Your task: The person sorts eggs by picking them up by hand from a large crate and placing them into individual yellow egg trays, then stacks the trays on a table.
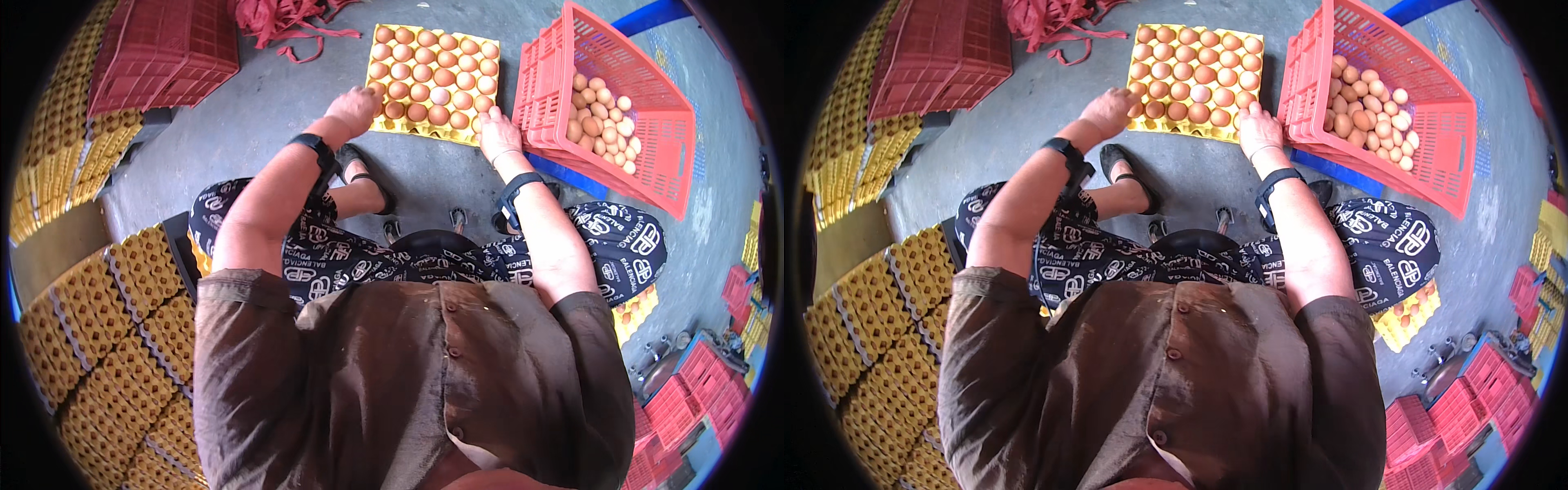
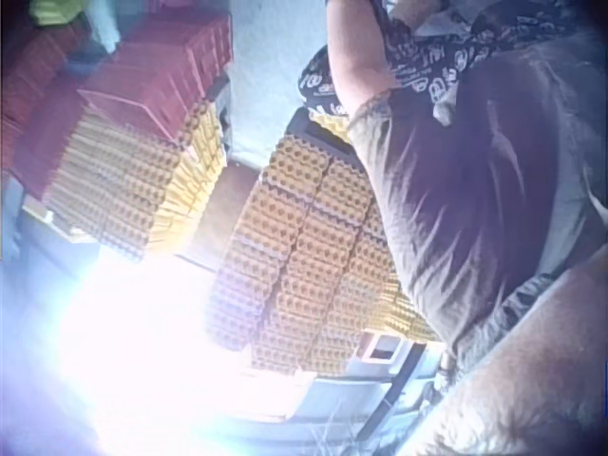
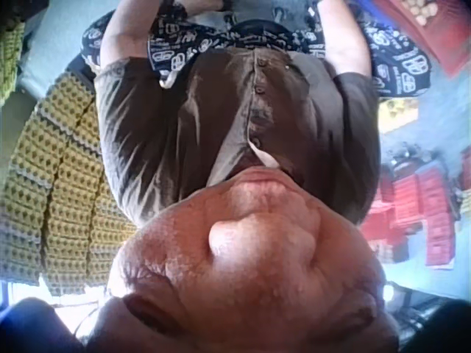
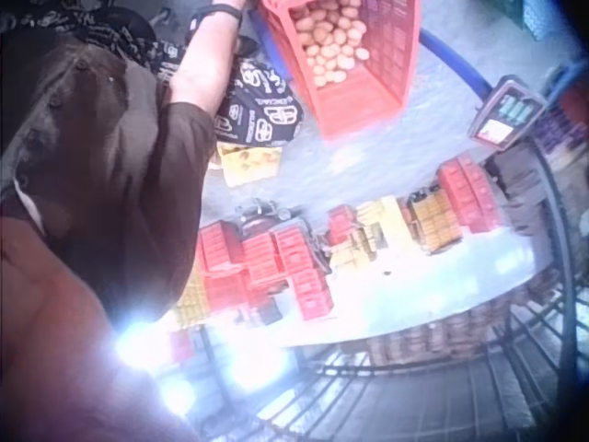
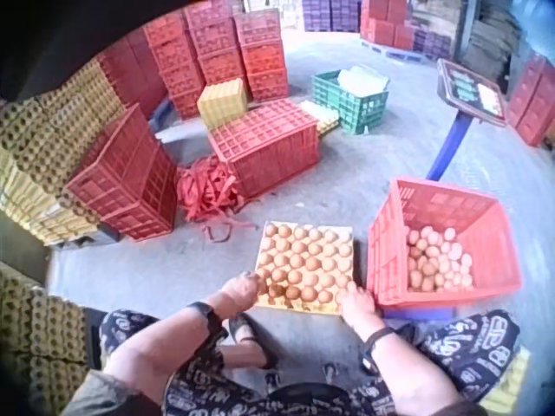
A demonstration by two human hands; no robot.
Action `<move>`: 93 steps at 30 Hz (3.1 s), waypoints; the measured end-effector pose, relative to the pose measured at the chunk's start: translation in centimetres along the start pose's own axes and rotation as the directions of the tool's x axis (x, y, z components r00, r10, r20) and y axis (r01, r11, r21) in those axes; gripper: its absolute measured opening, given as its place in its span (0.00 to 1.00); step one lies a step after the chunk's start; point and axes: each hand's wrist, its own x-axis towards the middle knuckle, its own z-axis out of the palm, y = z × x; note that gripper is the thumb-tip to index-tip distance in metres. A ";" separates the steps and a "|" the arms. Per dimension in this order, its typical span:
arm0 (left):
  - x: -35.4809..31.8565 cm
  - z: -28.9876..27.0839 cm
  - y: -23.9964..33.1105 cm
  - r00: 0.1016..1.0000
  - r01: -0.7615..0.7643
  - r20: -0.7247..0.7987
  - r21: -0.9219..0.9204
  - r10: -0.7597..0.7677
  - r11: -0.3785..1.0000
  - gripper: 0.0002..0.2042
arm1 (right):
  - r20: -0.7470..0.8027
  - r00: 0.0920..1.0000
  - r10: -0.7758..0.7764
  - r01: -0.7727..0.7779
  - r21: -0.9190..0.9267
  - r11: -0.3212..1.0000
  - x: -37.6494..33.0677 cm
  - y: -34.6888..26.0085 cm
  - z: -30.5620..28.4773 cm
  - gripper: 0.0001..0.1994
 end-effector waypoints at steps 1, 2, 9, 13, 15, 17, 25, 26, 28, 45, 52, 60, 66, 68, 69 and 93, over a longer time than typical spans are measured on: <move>0.5 1.6 -0.2 0.999 -0.016 -0.039 0.007 0.017 1.000 0.15 | 0.018 1.000 -0.017 0.018 -0.014 1.000 0.0 0.1 -0.5 0.16; 0.6 3.0 -0.9 0.997 -0.028 -0.078 0.015 0.029 0.999 0.12 | 0.037 0.999 -0.039 0.040 -0.027 0.999 0.0 0.1 -0.8 0.16; 2.0 5.5 -2.2 0.955 -0.173 -0.230 0.093 0.190 0.981 0.10 | 0.088 0.995 0.042 -0.048 0.072 0.996 0.4 -1.9 -3.1 0.23; 2.2 3.6 -0.4 0.951 -0.155 -0.298 -0.227 0.083 0.961 0.11 | 0.135 0.986 0.100 -0.123 0.178 0.976 1.4 -3.4 -3.4 0.26; 2.4 3.1 0.4 0.981 -0.139 -0.173 -0.287 0.091 0.948 0.16 | 0.167 0.983 0.071 -0.095 0.137 0.986 1.9 -3.9 -2.9 0.26; 3.1 5.1 -0.4 0.969 -0.142 -0.224 -0.182 0.100 0.973 0.18 | 0.132 0.991 -0.023 0.011 0.090 0.996 2.1 -4.7 -3.2 0.25; 2.9 3.3 2.3 0.997 -0.055 -0.064 -0.112 0.048 0.992 0.16 | 0.218 0.970 0.108 -0.149 0.184 0.972 3.4 -4.8 -3.6 0.14; 3.0 2.8 2.6 0.998 -0.007 -0.060 -0.145 -0.001 0.989 0.16 | 0.156 0.985 0.067 -0.086 0.122 0.989 3.4 -5.2 -4.2 0.13; 3.1 1.7 4.1 0.995 0.078 -0.044 -0.201 -0.088 0.977 0.17 | 0.039 0.999 -0.019 0.019 -0.005 1.000 3.1 -6.0 -4.8 0.13; 4.4 4.7 6.3 0.978 -0.081 -0.206 -0.195 0.040 0.977 0.12 | -0.118 0.992 -0.049 0.030 -0.159 0.987 4.2 -9.1 0.1 0.08; 7.6 1.1 2.3 0.900 -0.070 -0.083 -0.997 -0.427 0.045 0.20 | -0.049 0.999 0.018 0.000 0.343 0.939 2.6 -4.4 -13.8 0.11; 10.3 -20.0 22.3 0.929 -0.280 -0.082 -0.794 0.362 0.539 0.19 | 0.473 0.881 -0.015 -0.408 0.776 0.482 -1.7 23.0 -27.8 0.06; 19.0 -15.0 37.3 0.799 -0.495 0.365 -0.050 0.478 0.867 0.26 | 0.583 0.682 0.441 -0.703 0.688 0.178 -4.5 33.3 -18.5 0.09; 24.6 -7.9 35.5 0.806 -0.384 0.449 -0.098 0.385 0.918 0.28 | 0.691 0.597 0.408 -0.772 0.633 0.059 -4.8 28.3 -20.3 0.09; 24.2 -7.8 36.8 0.813 -0.367 0.448 -0.102 0.373 0.924 0.24 | 0.731 0.622 0.282 -0.783 0.575 0.238 -4.4 29.8 -19.0 0.10; 4.3 -0.2 -2.1 1.000 0.008 -0.030 -0.093 -0.011 0.996 0.19 | 0.105 0.934 -0.341 0.237 0.533 0.812 0.2 1.7 -26.0 0.11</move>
